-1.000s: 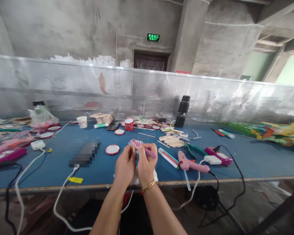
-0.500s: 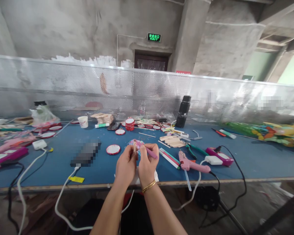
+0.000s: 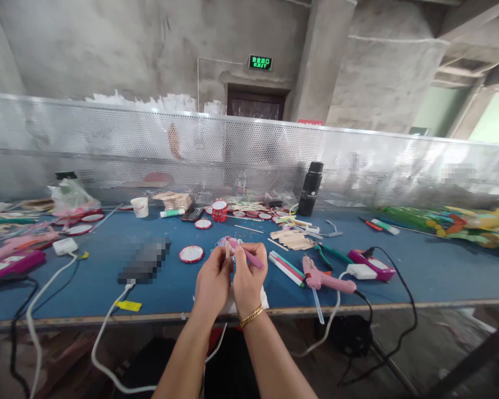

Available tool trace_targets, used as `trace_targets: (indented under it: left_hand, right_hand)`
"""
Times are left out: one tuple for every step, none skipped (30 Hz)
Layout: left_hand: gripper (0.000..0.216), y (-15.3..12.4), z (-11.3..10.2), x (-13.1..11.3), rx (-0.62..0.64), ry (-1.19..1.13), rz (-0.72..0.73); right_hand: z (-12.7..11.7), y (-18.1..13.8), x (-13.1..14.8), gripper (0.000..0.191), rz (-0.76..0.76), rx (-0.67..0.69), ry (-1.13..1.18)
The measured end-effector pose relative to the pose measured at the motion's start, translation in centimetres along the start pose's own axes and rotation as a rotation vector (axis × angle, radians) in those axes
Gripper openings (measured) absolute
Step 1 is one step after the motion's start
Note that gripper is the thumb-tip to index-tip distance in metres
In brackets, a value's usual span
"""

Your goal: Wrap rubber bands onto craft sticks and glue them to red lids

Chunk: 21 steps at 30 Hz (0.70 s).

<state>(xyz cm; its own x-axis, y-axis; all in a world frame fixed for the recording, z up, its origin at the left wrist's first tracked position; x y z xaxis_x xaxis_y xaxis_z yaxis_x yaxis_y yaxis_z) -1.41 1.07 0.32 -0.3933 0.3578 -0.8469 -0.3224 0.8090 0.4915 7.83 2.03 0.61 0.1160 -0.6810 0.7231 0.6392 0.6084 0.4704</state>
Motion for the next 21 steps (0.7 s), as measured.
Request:
trace_targets:
  left_hand:
    - [0.009, 0.00, -0.01, -0.01, 0.002, -0.003, 0.000]
    - [0.009, -0.02, -0.02, -0.05, 0.003, -0.007, 0.002]
    - [0.009, -0.05, -0.04, -0.11, 0.005, -0.008, 0.005]
    - [0.009, -0.09, -0.05, -0.18, 0.005, -0.008, 0.008]
    - [0.009, -0.13, -0.07, -0.25, 0.008, -0.005, 0.008]
    - [0.010, -0.17, -0.07, -0.32, 0.012, 0.000, 0.007]
    - [0.010, -0.20, -0.08, -0.38, 0.017, 0.007, 0.004]
    - [0.011, -0.22, -0.08, -0.41, 0.023, 0.014, 0.000]
    - [0.011, -0.23, -0.08, -0.43, 0.026, 0.018, -0.004]
    - [0.011, -0.23, -0.08, -0.42, 0.027, 0.020, -0.006]
    - [0.011, -0.22, -0.08, -0.40, 0.026, 0.021, -0.006]
    - [0.010, -0.21, -0.08, -0.37, 0.022, 0.021, -0.004]
    - [0.010, -0.19, -0.08, -0.34, 0.019, 0.021, -0.002]
    - [0.009, -0.17, -0.08, -0.29, 0.018, 0.019, 0.000]
    - [0.009, -0.15, -0.06, -0.25, 0.018, 0.017, 0.002]
    - [0.009, -0.14, -0.04, -0.20, 0.020, 0.012, 0.003]
    - [0.010, -0.12, -0.02, -0.15, 0.022, 0.005, 0.003]
    - [0.010, -0.10, 0.00, -0.10, 0.023, -0.003, 0.004]
    - [0.011, -0.09, 0.02, -0.06, 0.023, -0.010, 0.005]
    - [0.011, -0.07, 0.03, -0.01, 0.021, -0.013, 0.007]
    - [0.011, -0.06, 0.04, 0.02, 0.019, -0.014, 0.010]
  right_hand:
    - [0.00, 0.01, 0.01, 0.017, 0.001, 0.001, 0.001]
    - [0.00, 0.01, 0.03, 0.017, 0.002, -0.002, 0.002]
    - [0.00, 0.01, 0.05, 0.017, 0.004, -0.008, 0.002]
    - [0.00, 0.01, 0.08, 0.017, 0.006, -0.014, 0.003]
    - [0.02, -0.01, 0.11, 0.017, 0.008, -0.015, 0.005]
    - [0.04, -0.03, 0.15, 0.017, 0.008, -0.011, 0.006]
    - [0.06, -0.04, 0.17, 0.017, 0.008, -0.004, 0.008]
    - [0.06, -0.06, 0.19, 0.018, 0.008, 0.000, 0.009]
    - [0.05, -0.06, 0.20, 0.018, 0.008, 0.001, 0.010]
    - [0.02, -0.06, 0.19, 0.018, 0.008, -0.003, 0.010]
    - [-0.02, -0.05, 0.17, 0.018, 0.010, -0.009, 0.009]
    - [-0.06, -0.03, 0.15, 0.018, 0.012, -0.016, 0.008]
    - [-0.09, 0.00, 0.12, 0.017, 0.015, -0.020, 0.007]
    - [-0.10, 0.02, 0.11, 0.017, 0.017, -0.022, 0.006]
    - [-0.10, 0.04, 0.11, 0.018, 0.018, -0.022, 0.005]
    - [-0.09, 0.05, 0.12, 0.018, 0.019, -0.022, 0.005]
    - [-0.06, 0.05, 0.14, 0.018, 0.018, -0.021, 0.006]
    - [-0.04, 0.05, 0.17, 0.018, 0.017, -0.020, 0.006]
    - [-0.01, 0.05, 0.19, 0.017, 0.015, -0.020, 0.006]
    - [0.01, 0.04, 0.20, 0.017, 0.013, -0.020, 0.006]
    - [0.01, 0.03, 0.20, 0.017, 0.011, -0.021, 0.005]
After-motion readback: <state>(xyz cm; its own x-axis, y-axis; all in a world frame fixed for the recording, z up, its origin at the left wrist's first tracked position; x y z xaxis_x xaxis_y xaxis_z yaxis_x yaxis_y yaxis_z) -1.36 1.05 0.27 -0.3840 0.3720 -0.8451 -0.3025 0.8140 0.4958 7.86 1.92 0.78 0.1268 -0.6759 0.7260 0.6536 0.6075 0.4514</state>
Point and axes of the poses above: each hand's wrist, its own y-axis towards the middle knuckle, its own z-axis out of the palm, x = y × z, the point moved 2 cm from there along y, towards the middle knuckle, and after that the axes turned 10 degrees about -x, right-handed, at the moved point
